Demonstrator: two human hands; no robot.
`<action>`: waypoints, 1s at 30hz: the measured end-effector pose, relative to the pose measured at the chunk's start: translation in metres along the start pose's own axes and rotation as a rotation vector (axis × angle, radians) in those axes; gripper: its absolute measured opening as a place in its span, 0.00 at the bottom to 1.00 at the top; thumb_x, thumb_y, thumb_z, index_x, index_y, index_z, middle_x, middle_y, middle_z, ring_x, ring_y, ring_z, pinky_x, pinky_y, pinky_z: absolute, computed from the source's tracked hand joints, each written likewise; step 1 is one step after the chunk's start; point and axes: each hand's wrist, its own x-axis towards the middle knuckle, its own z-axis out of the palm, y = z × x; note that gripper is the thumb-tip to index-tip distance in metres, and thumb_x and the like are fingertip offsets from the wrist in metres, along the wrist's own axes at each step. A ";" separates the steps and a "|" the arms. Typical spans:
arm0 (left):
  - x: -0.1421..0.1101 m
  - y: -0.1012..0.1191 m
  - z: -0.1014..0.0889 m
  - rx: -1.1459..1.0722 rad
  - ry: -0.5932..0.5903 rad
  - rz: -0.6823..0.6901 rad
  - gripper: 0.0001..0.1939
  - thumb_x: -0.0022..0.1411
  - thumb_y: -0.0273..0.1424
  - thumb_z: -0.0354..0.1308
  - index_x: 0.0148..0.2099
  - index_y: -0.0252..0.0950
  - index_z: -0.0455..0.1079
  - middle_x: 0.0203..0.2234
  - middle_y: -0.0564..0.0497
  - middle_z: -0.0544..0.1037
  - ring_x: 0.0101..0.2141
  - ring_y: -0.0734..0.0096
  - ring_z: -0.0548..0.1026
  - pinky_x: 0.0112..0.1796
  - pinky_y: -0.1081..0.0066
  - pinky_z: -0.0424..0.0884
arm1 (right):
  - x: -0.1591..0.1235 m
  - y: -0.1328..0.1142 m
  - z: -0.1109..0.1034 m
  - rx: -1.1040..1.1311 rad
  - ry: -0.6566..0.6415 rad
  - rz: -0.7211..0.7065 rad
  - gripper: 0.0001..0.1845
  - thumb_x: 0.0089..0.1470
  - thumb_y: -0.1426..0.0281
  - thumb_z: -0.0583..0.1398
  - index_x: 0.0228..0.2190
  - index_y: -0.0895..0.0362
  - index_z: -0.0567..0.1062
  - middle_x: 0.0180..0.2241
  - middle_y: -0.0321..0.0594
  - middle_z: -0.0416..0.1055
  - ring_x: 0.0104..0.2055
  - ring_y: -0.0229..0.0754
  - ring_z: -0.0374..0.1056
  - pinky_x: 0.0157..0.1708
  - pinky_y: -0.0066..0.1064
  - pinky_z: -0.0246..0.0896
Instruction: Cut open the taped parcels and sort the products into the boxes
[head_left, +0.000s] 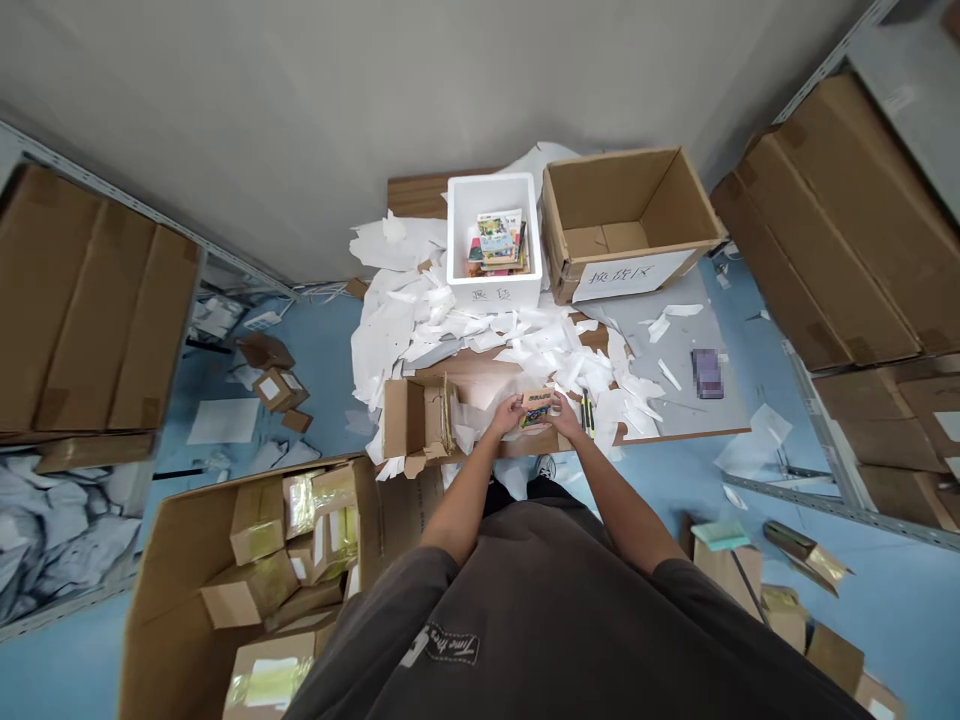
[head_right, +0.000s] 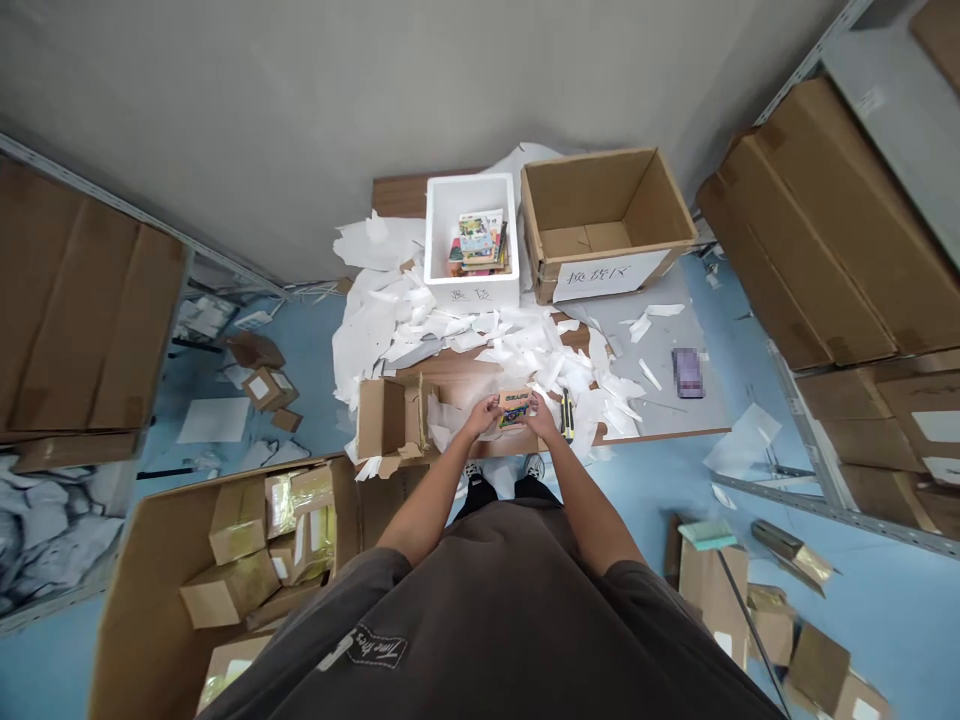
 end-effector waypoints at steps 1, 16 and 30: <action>-0.003 0.010 -0.009 -0.058 -0.040 -0.010 0.16 0.62 0.36 0.68 0.49 0.35 0.77 0.36 0.49 0.84 0.39 0.62 0.82 0.45 0.64 0.79 | -0.004 -0.013 -0.004 0.076 -0.058 -0.001 0.48 0.38 0.73 0.72 0.63 0.52 0.72 0.57 0.48 0.80 0.59 0.57 0.76 0.57 0.47 0.75; -0.048 0.124 -0.074 -0.094 0.226 0.260 0.30 0.65 0.39 0.72 0.66 0.37 0.74 0.54 0.39 0.83 0.52 0.57 0.82 0.52 0.60 0.81 | -0.049 -0.147 -0.015 0.349 -0.264 -0.140 0.34 0.43 0.66 0.74 0.53 0.49 0.76 0.39 0.39 0.84 0.40 0.49 0.82 0.38 0.34 0.77; -0.076 0.153 -0.063 -0.421 -0.017 0.499 0.45 0.59 0.41 0.77 0.73 0.40 0.64 0.60 0.38 0.79 0.56 0.51 0.80 0.54 0.56 0.79 | -0.085 -0.180 -0.017 0.059 0.033 -0.593 0.44 0.46 0.58 0.75 0.65 0.47 0.75 0.67 0.49 0.71 0.66 0.58 0.70 0.58 0.50 0.75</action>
